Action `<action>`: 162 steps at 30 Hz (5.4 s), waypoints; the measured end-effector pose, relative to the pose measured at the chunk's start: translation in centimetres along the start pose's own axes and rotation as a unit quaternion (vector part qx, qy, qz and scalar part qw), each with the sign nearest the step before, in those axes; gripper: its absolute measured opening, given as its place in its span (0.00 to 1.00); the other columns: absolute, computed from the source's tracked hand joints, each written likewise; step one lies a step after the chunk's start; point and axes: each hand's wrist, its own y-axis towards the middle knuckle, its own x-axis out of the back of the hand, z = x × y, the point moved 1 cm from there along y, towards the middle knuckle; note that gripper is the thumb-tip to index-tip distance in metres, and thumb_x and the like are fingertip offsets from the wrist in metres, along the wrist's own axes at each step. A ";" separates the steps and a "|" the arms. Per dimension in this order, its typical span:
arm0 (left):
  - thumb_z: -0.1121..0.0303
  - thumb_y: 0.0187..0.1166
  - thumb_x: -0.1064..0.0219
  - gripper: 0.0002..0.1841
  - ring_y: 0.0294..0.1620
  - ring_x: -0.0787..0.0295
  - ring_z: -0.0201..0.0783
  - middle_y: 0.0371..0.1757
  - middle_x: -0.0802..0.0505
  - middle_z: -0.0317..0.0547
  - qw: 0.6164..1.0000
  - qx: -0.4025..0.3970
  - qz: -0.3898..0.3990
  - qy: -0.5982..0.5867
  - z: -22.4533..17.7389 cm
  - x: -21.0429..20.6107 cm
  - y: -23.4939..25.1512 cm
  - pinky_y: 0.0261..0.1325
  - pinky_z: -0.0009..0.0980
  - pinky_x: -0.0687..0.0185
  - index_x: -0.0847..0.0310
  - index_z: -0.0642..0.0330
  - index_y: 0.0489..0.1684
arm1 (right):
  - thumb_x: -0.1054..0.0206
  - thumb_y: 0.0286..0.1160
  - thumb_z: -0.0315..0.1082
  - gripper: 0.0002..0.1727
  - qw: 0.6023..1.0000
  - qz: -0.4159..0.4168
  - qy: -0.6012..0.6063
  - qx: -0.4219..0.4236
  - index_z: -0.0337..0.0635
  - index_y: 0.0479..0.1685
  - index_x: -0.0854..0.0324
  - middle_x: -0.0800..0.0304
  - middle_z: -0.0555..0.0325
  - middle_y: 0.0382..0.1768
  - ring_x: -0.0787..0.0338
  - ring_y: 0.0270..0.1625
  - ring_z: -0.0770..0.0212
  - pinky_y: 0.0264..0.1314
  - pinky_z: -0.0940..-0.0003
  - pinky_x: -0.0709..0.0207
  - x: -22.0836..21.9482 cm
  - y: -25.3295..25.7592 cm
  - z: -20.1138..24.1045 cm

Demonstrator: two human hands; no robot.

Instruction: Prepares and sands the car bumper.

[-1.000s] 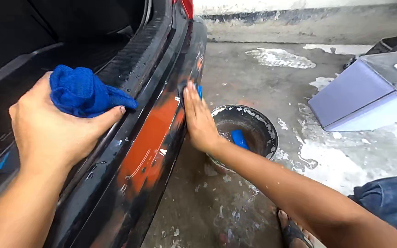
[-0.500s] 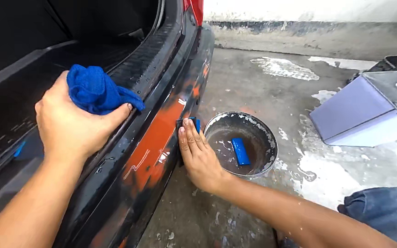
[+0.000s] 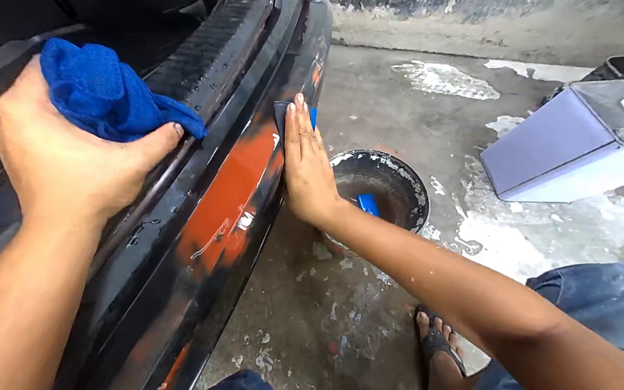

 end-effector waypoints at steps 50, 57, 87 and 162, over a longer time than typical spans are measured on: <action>0.30 0.55 0.27 0.53 0.73 0.20 0.43 0.70 0.13 0.43 0.990 0.037 -0.104 0.091 -1.0 0.1 -0.2 0.73 0.60 0.29 0.37 0.52 0.84 | 0.40 0.82 0.40 0.22 0.656 0.700 0.018 -0.281 0.33 0.67 0.21 0.14 0.30 0.61 0.11 0.62 0.34 0.61 0.31 0.19 -7.9 -13.2 -20.5; 0.29 0.58 0.32 0.52 0.74 0.21 0.44 0.73 0.14 0.43 0.975 0.066 -0.118 0.179 -2.2 0.1 -0.5 0.76 0.59 0.35 0.36 0.53 0.85 | 0.37 0.78 0.37 0.23 0.610 0.751 -0.034 -0.251 0.36 0.70 0.24 0.13 0.33 0.60 0.10 0.59 0.36 0.56 0.34 0.17 -9.0 -14.8 -24.1; 0.31 0.59 0.31 0.48 0.74 0.21 0.43 0.72 0.14 0.42 0.980 0.095 -0.106 0.139 -2.0 0.2 0.0 0.74 0.59 0.29 0.33 0.48 0.82 | 0.40 0.73 0.33 0.35 0.957 0.151 0.120 0.218 0.33 0.86 0.32 0.33 0.43 0.88 0.42 0.93 0.44 0.95 0.43 0.48 5.4 -6.2 10.8; 0.41 0.65 0.26 0.60 0.99 0.70 0.47 0.99 0.58 0.44 0.925 -0.008 0.156 0.345 -19.9 -22.3 0.4 0.95 0.58 0.67 0.60 0.57 0.98 | 0.38 0.72 0.37 0.19 0.926 0.375 0.033 0.016 0.51 0.61 0.11 0.05 0.50 0.50 0.04 0.49 0.43 0.46 0.34 0.14 2.0 -8.9 -29.9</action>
